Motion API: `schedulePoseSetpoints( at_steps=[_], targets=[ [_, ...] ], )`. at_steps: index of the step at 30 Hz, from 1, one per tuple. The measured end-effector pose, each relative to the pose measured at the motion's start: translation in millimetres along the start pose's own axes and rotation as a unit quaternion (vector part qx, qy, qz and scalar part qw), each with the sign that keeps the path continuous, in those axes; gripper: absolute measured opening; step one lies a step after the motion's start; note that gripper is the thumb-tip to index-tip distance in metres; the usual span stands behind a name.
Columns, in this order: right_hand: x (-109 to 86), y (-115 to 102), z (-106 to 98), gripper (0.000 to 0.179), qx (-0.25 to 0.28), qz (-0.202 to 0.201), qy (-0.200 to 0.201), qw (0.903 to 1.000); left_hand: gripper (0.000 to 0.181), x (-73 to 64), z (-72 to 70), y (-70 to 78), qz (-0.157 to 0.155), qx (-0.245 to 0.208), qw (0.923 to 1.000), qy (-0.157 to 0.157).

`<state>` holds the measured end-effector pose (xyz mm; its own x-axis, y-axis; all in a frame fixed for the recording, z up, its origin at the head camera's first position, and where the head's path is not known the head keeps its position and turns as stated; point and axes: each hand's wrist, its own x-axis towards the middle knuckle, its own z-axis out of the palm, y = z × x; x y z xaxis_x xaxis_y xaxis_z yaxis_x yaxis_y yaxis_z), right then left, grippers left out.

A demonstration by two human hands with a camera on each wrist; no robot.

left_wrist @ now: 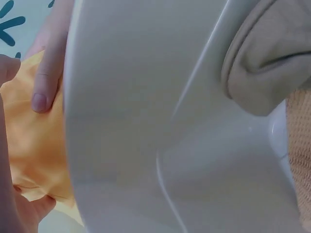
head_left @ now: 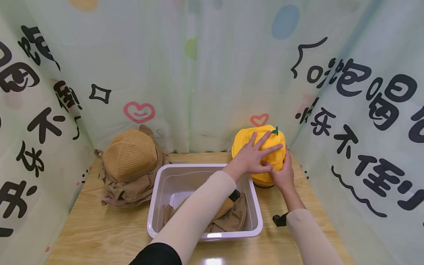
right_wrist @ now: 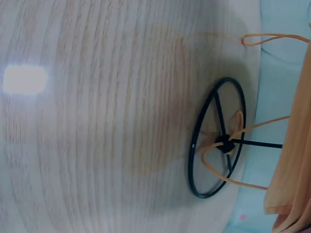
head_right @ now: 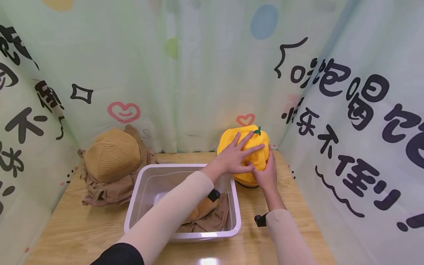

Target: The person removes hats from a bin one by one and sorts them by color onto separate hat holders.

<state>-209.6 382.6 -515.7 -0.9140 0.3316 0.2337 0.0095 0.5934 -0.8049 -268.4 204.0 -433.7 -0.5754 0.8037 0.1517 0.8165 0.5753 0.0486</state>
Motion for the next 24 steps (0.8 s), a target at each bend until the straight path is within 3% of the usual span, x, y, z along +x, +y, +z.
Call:
schedulePoseSetpoints(
  at_steps=[2, 8, 9, 13, 16, 20, 24],
  targets=[
    [-0.7, -4.9, -4.5, 0.102, 0.000, -0.004, -0.016, 0.9999, 0.075, -1.4, 1.3, -0.8, 0.007, 0.006, 0.9999, 0.010],
    [13.3, -43.3, -37.1, 0.066, 0.133, -0.003, -0.083, 0.9876, 0.075, -8.4, 1.7, -1.9, 0.010, -0.043, 0.9990, 0.009],
    [19.1, -50.2, -42.4, 0.062, 0.136, -0.005, -0.089, 0.9868, 0.075, -9.4, 1.8, -2.0, 0.010, -0.050, 0.9987, 0.004],
    [48.1, -70.3, -49.4, 0.058, 0.059, -0.044, -0.103, 0.9919, 0.075, -12.2, 2.6, -5.3, 0.014, -0.061, 0.9980, -0.010],
    [63.9, -80.9, -47.4, 0.058, 0.013, -0.066, -0.139, 0.9880, 0.075, -13.4, 3.0, -8.0, 0.021, -0.057, 0.9981, -0.009],
    [72.0, -83.9, -42.6, 0.064, -0.007, -0.044, -0.184, 0.9819, 0.074, -15.5, 4.5, -12.2, 0.027, -0.069, 0.9971, -0.017],
    [76.0, -80.6, -40.0, 0.069, -0.004, -0.016, -0.190, 0.9817, 0.074, -18.8, 3.6, -15.7, 0.022, -0.097, 0.9944, -0.035]
  ],
)
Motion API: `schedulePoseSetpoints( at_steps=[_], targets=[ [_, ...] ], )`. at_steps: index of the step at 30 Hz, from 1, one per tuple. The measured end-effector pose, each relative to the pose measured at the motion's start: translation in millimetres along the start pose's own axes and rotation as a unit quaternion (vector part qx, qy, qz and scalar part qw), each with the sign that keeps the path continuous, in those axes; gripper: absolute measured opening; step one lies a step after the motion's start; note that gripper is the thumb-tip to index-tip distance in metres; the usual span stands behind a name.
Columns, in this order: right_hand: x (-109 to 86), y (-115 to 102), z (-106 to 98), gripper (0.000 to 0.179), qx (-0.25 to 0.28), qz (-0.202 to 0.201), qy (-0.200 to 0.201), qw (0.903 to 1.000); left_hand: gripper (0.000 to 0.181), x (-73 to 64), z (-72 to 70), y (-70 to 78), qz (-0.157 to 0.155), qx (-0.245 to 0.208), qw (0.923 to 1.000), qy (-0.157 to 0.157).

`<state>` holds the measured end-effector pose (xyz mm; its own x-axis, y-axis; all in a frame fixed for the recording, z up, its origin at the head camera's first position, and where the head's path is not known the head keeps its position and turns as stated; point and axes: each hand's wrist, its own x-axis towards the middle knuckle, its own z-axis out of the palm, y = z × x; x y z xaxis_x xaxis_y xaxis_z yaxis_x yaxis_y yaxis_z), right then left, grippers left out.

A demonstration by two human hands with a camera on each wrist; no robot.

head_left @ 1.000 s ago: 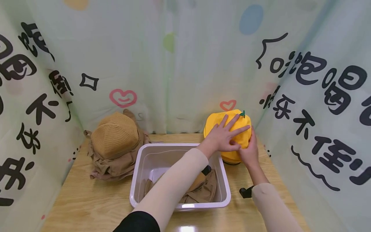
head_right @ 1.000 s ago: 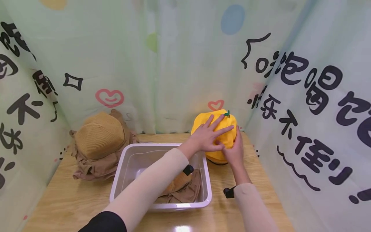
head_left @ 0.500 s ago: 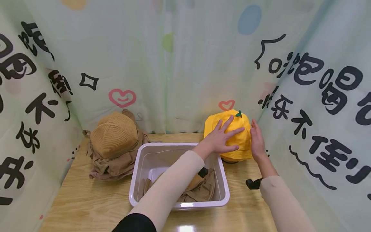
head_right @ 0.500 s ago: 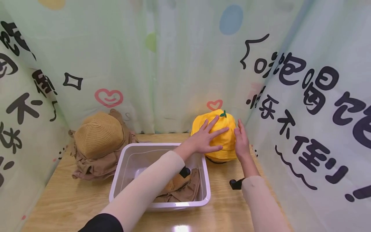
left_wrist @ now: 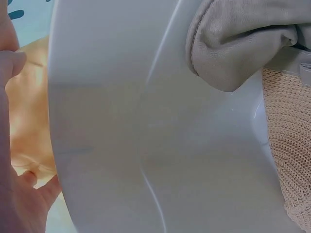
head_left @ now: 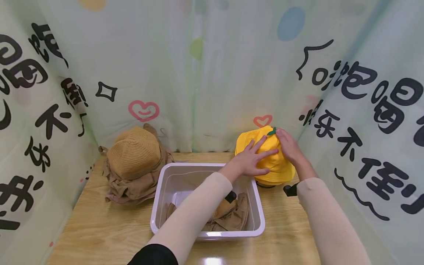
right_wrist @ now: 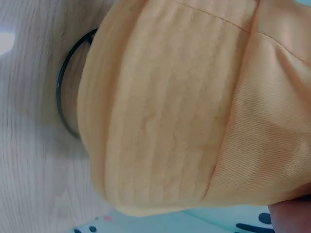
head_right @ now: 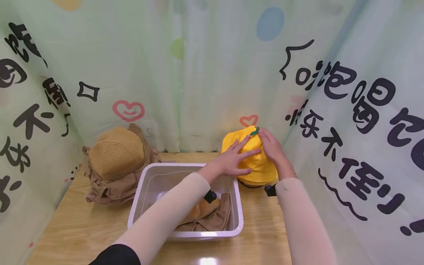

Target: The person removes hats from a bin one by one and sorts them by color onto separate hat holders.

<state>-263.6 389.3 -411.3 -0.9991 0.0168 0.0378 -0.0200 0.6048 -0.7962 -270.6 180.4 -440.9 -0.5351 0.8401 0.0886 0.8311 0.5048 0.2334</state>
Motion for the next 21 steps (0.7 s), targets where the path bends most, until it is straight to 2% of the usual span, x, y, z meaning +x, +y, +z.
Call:
schedulePoseSetpoints(
  at_steps=[6, 10, 15, 21],
  targets=[
    [2.2, 1.6, -0.3, 0.067, 0.055, 0.004, -0.005, 0.9985, 0.074, -9.8, -7.1, 1.0, -0.011, -0.030, 0.9989, -0.033],
    [1.3, -1.0, -1.7, 0.067, 0.045, 0.004, -0.004, 0.9990, 0.073, -19.1, -18.7, 0.6, -0.020, -0.052, 0.9976, -0.041],
    [-8.5, -6.4, -4.6, 0.068, 0.009, -0.013, 0.000, 0.9999, 0.071, -38.4, -36.7, -2.3, -0.024, -0.093, 0.9952, -0.014],
    [-32.0, -21.6, 6.9, 0.061, -0.023, -0.096, 0.043, 0.9941, 0.069, -76.6, -61.1, -14.7, -0.033, -0.110, 0.9933, 0.013]
  ],
)
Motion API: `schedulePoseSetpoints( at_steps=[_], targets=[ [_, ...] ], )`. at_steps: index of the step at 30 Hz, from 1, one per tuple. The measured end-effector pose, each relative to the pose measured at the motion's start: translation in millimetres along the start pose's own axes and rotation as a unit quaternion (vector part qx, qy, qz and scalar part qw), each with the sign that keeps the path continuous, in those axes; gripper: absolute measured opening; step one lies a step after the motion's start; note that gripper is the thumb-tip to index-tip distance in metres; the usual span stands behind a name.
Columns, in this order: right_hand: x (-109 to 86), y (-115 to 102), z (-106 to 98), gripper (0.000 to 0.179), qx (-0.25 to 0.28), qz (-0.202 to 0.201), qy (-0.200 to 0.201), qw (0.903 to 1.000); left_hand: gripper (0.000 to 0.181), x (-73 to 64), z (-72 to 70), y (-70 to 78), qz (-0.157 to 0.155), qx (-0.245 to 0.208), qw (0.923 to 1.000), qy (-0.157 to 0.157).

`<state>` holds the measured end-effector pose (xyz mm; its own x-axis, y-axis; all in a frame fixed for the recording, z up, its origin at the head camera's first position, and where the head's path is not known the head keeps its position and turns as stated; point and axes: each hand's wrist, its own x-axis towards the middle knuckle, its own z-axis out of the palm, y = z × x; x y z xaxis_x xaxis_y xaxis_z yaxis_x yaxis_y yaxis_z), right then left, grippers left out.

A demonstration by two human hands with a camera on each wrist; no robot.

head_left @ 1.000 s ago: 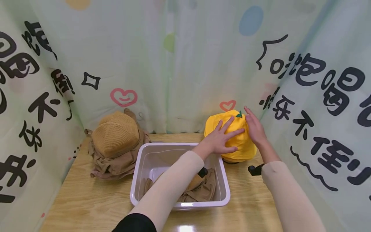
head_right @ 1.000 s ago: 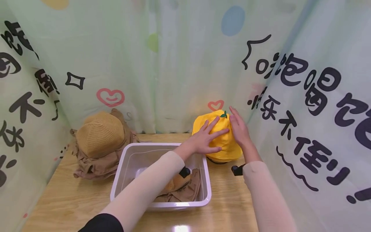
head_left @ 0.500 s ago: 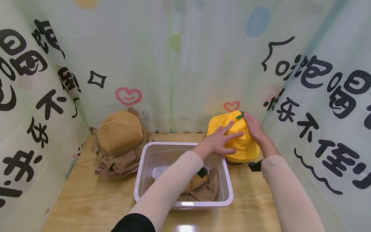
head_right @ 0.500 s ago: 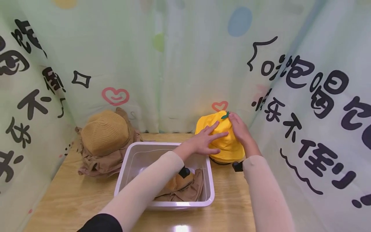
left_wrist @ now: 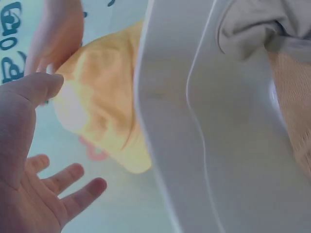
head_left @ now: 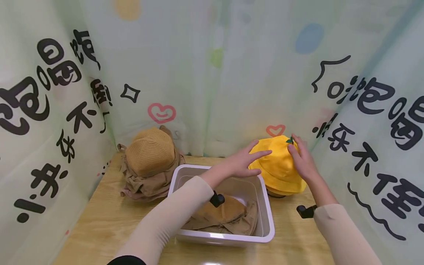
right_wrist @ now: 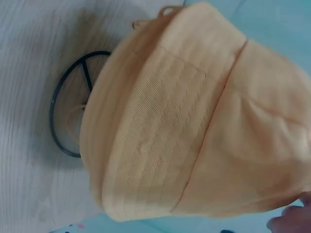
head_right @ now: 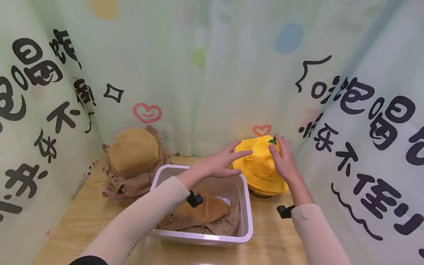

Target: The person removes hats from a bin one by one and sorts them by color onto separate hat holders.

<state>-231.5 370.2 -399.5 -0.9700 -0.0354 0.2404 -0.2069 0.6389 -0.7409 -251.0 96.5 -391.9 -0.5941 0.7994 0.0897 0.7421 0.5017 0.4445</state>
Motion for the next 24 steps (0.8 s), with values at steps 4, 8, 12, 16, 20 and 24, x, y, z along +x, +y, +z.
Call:
schedulePoseSetpoints(
  at_steps=[4, 8, 12, 16, 20, 24],
  targets=[
    [-23.5, -11.0, 12.4, 0.064, -0.018, -0.044, 0.018, 0.9987, 0.069, -29.7, -15.6, -4.8, -0.021, 0.004, 0.9998, -0.003],
    [-47.9, -13.8, 24.6, 0.068, -0.043, -0.061, 0.007, 0.9972, 0.066, -55.3, -22.5, -9.8, -0.017, 0.035, 0.9991, -0.015],
    [-70.7, -12.1, 32.1, 0.070, -0.063, -0.083, 0.003, 0.9946, 0.063, -71.6, -20.4, -12.7, -0.002, 0.060, 0.9981, -0.018],
    [-86.9, -15.1, 43.8, 0.072, -0.073, -0.097, -0.014, 0.9925, 0.063, -86.4, -15.8, -20.6, -0.001, 0.059, 0.9982, -0.010],
    [-98.6, -22.2, 56.0, 0.077, -0.086, -0.115, -0.034, 0.9890, 0.065, -99.4, -12.7, -31.3, -0.013, 0.062, 0.9980, -0.004],
    [-110.5, -28.7, 68.6, 0.085, -0.098, -0.132, -0.051, 0.9852, 0.064, -109.9, -10.3, -39.6, -0.032, 0.055, 0.9979, -0.010]
  ],
)
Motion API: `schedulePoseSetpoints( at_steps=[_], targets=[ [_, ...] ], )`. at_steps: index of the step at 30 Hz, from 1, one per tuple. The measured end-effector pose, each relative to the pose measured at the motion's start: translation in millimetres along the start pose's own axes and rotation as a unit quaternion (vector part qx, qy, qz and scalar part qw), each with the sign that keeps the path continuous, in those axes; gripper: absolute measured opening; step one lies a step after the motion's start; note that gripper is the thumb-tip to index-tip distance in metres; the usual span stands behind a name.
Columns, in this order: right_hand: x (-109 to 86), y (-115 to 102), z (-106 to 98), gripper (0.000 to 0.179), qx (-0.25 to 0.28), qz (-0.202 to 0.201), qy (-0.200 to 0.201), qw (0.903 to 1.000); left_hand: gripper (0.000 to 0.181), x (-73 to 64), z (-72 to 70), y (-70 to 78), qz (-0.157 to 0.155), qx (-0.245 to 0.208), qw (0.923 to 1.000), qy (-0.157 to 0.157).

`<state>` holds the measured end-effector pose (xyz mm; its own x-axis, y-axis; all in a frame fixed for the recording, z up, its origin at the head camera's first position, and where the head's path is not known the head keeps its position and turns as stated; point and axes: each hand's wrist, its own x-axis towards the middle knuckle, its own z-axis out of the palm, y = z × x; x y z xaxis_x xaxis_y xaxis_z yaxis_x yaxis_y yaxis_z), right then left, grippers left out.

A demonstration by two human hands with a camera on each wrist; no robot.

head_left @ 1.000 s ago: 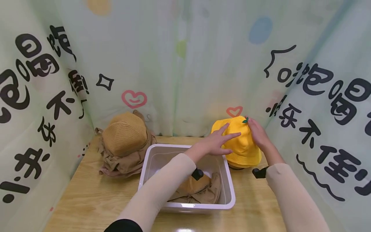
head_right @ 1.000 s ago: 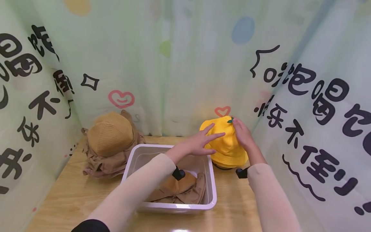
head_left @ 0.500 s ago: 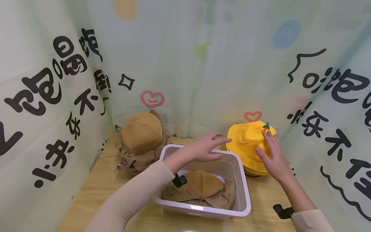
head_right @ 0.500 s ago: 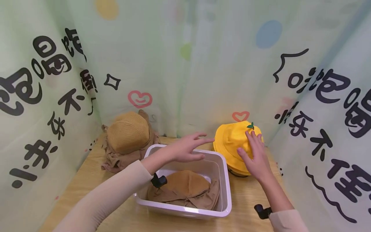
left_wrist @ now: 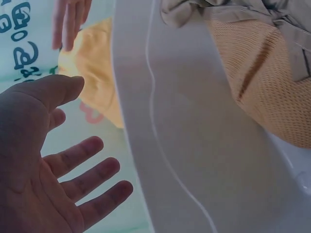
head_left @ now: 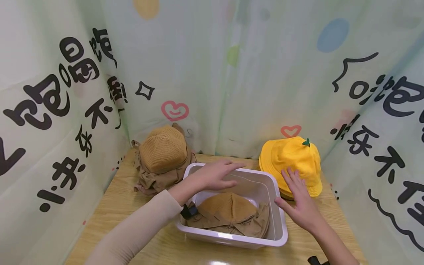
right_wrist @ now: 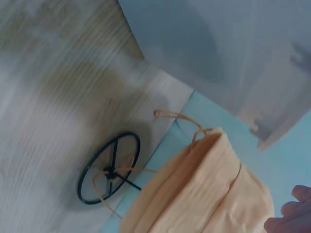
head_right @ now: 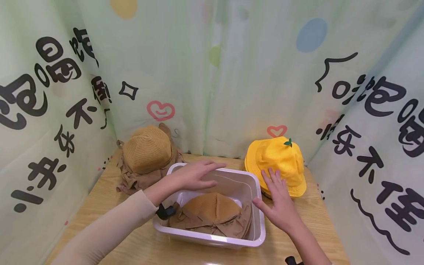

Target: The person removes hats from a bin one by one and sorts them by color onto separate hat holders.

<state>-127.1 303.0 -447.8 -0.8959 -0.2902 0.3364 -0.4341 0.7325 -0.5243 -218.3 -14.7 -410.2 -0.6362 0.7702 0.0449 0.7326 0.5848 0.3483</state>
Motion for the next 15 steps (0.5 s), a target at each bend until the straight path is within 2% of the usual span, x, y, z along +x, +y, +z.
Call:
schedulePoseSetpoints(
  at_steps=[7, 15],
  targets=[
    [-16.8, -13.5, 20.7, 0.092, -0.022, -0.026, -0.023, 0.9992, 0.062, -8.9, 12.2, -9.1, -0.023, -0.018, 0.9995, -0.014],
    [-33.2, -22.5, 33.2, 0.094, -0.067, -0.037, -0.044, 0.9961, 0.062, -9.7, 25.1, -12.5, -0.019, 0.002, 0.9995, -0.024]
  ],
)
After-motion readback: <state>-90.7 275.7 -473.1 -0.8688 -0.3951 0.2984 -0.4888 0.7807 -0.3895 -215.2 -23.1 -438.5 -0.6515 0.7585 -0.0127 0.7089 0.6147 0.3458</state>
